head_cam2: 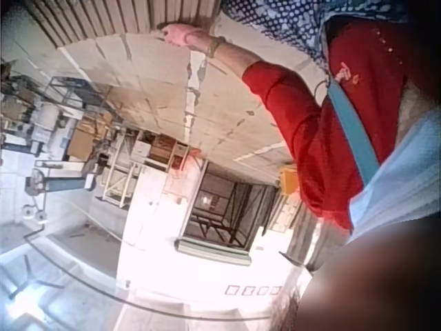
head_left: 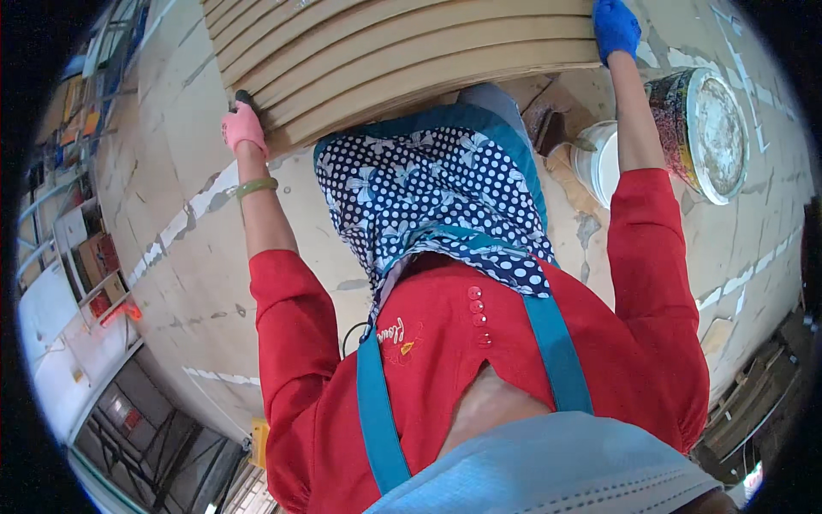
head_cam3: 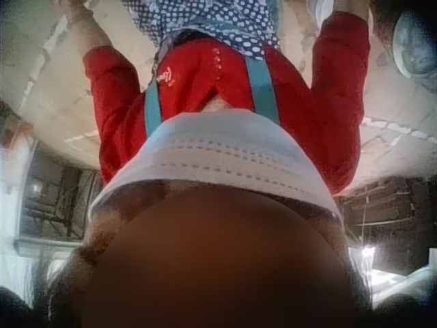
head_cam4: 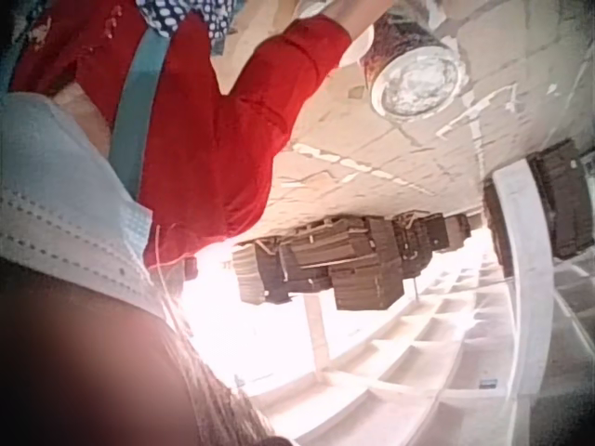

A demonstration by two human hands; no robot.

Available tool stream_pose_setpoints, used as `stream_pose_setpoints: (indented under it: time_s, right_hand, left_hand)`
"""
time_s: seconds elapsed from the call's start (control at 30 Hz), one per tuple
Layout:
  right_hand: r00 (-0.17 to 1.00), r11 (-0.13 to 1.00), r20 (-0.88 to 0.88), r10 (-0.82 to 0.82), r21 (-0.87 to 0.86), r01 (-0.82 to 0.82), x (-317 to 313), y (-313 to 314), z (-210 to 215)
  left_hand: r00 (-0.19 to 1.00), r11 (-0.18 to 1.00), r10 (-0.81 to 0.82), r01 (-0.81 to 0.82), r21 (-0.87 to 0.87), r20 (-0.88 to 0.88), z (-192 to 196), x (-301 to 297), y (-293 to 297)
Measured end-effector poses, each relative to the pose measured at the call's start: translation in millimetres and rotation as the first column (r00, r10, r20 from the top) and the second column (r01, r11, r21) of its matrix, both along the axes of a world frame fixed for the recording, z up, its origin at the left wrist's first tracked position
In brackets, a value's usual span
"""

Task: Applying a liquid substance (paint or glue) to sheets of corrugated board using a brush.

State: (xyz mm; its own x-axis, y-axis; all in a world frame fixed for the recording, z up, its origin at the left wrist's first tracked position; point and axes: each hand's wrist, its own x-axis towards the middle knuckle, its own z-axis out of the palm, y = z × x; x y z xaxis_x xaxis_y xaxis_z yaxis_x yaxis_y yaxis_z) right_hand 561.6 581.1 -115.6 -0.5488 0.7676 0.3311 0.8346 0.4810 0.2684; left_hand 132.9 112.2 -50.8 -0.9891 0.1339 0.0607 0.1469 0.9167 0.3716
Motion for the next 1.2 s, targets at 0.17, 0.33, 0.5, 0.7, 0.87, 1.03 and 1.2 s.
stream_pose_setpoints:
  time_s: [0.17, 0.33, 0.5, 0.7, 0.87, 1.03, 1.2]
  right_hand:
    - [0.988, 0.981, -0.013, 0.156, -0.112, -0.157, 26, 37, -22]
    - [0.975, 0.959, -0.030, 0.220, -0.177, -0.222, 128, 54, -7]
    - [0.993, 0.898, -0.006, -0.121, -0.426, 0.106, 38, -109, 126]
    - [0.640, 0.515, -0.409, -0.651, -0.857, -0.024, 69, -47, 151]
    - [0.930, 0.853, -0.214, -0.300, -0.497, 0.160, 48, -66, 43]
    - [0.999, 0.998, -0.014, -0.051, -0.032, 0.050, 69, -23, -30]
    - [0.993, 0.981, -0.113, -0.021, 0.187, 0.043, 28, -53, 14]
  left_hand:
    - [0.977, 0.974, -0.055, 0.008, 0.225, 0.204, 10, -2, -22]
    - [0.707, 0.605, -0.668, 0.698, -0.383, 0.233, -1, -2, -82]
    - [0.869, 0.790, -0.412, 0.491, -0.368, 0.274, 5, -11, -95]
    - [0.844, 0.856, -0.176, -0.123, 0.502, 0.507, 77, 18, -59]
    - [0.966, 0.636, -0.111, -0.110, 0.763, 0.232, 28, 42, -41]
    - [0.984, 0.885, 0.009, 0.074, 0.459, -0.177, -58, 2, -62]
    - [0.903, 0.765, -0.218, -0.078, -0.639, -0.371, -71, -19, -60]
